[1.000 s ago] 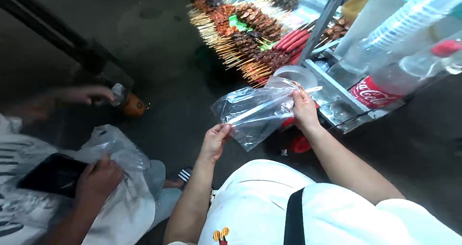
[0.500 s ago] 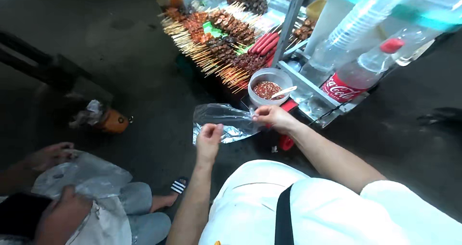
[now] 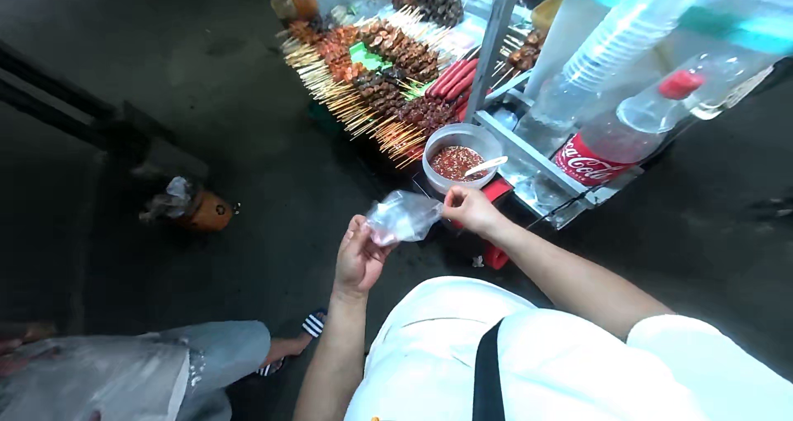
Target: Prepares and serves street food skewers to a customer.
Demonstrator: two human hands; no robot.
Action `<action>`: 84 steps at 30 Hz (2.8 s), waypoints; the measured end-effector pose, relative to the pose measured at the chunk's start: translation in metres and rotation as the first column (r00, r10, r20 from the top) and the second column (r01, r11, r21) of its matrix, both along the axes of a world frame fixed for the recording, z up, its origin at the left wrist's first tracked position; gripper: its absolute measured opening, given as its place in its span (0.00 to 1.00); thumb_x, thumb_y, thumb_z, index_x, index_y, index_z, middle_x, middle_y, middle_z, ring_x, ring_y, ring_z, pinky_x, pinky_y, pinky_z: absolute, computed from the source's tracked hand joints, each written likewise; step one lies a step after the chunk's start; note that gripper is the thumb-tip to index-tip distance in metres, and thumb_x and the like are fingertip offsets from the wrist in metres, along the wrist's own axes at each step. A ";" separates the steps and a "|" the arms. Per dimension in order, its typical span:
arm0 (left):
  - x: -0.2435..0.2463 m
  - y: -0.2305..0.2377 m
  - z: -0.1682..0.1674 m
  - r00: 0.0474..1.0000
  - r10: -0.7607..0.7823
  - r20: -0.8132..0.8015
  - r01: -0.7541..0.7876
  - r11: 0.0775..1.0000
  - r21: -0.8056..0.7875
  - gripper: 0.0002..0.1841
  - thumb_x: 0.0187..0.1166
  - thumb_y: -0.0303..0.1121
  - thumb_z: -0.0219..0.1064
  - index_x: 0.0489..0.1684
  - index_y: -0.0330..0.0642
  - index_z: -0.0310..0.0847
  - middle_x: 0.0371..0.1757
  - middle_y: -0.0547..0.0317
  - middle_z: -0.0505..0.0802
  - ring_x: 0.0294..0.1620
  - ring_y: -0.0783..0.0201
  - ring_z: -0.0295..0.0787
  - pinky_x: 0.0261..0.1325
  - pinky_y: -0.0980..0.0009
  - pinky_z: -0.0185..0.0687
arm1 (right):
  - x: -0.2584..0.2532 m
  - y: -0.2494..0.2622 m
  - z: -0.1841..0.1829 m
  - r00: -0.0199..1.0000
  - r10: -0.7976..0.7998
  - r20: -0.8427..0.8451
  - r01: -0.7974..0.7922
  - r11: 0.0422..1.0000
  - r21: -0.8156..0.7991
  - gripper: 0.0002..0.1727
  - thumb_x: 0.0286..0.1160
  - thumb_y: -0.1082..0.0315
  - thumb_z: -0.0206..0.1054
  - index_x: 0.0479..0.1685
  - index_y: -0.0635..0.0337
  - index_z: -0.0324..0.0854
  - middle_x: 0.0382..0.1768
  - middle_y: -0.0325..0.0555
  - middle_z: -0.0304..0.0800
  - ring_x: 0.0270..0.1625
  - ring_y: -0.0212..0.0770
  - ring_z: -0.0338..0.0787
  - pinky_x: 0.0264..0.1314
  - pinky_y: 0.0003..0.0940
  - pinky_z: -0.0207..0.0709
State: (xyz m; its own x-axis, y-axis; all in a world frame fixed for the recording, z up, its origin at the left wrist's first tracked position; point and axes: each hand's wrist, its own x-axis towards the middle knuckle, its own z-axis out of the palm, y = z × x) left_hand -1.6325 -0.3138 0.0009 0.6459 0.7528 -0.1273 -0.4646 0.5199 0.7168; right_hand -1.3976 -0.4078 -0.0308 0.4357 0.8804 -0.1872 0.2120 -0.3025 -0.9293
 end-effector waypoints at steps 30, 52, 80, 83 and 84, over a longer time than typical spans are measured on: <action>0.003 -0.005 0.059 0.648 0.383 -0.658 0.578 0.315 0.753 0.17 0.72 0.17 0.58 0.42 0.41 0.96 0.39 0.53 0.88 0.42 0.69 0.83 0.47 0.76 0.79 | 0.020 0.003 0.071 0.655 0.452 0.606 -0.371 0.890 -0.263 0.35 0.68 0.78 0.72 0.77 0.36 0.82 0.94 0.52 0.50 0.83 0.68 0.68 0.67 0.66 0.75; 0.015 0.011 0.042 0.210 0.366 -0.907 0.656 0.635 0.408 0.47 0.72 0.16 0.61 0.96 0.44 0.41 0.97 0.43 0.38 0.86 0.44 0.68 0.75 0.52 0.77 | 0.106 0.072 0.022 0.944 0.116 0.310 0.006 0.930 -0.366 0.17 0.86 0.65 0.61 0.64 0.65 0.84 0.60 0.68 0.88 0.66 0.66 0.86 0.71 0.69 0.73; 0.083 0.041 0.043 0.282 0.241 -0.929 0.768 0.523 0.369 0.49 0.71 0.20 0.69 0.97 0.45 0.43 0.97 0.47 0.40 0.89 0.45 0.63 0.79 0.47 0.72 | 0.099 -0.040 0.031 0.500 0.166 0.850 -0.530 0.835 0.149 0.13 0.66 0.79 0.71 0.50 0.65 0.90 0.58 0.57 0.92 0.62 0.55 0.92 0.68 0.51 0.85; 0.092 0.043 0.041 0.283 0.219 -0.934 0.760 0.543 0.358 0.50 0.71 0.20 0.69 0.97 0.47 0.42 0.97 0.47 0.39 0.87 0.44 0.65 0.76 0.45 0.75 | 0.098 -0.041 0.011 0.552 0.074 0.831 -0.438 0.874 0.213 0.12 0.71 0.77 0.67 0.51 0.66 0.89 0.60 0.58 0.92 0.64 0.56 0.92 0.68 0.51 0.85; 0.095 0.043 0.041 0.280 0.206 -0.938 0.752 0.560 0.348 0.50 0.71 0.20 0.69 0.97 0.49 0.41 0.97 0.47 0.39 0.85 0.44 0.69 0.72 0.46 0.79 | 0.095 -0.041 0.005 0.626 0.015 0.780 -0.353 0.897 0.266 0.12 0.74 0.76 0.63 0.51 0.69 0.89 0.59 0.59 0.92 0.63 0.56 0.92 0.68 0.51 0.85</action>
State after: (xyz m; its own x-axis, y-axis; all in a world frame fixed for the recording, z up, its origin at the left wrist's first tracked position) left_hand -1.5379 -0.2706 0.0418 0.6712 0.6566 -0.3441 0.6884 -0.3800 0.6178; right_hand -1.3022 -0.4487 -0.0253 0.0918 0.8791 0.4677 0.8858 0.1424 -0.4416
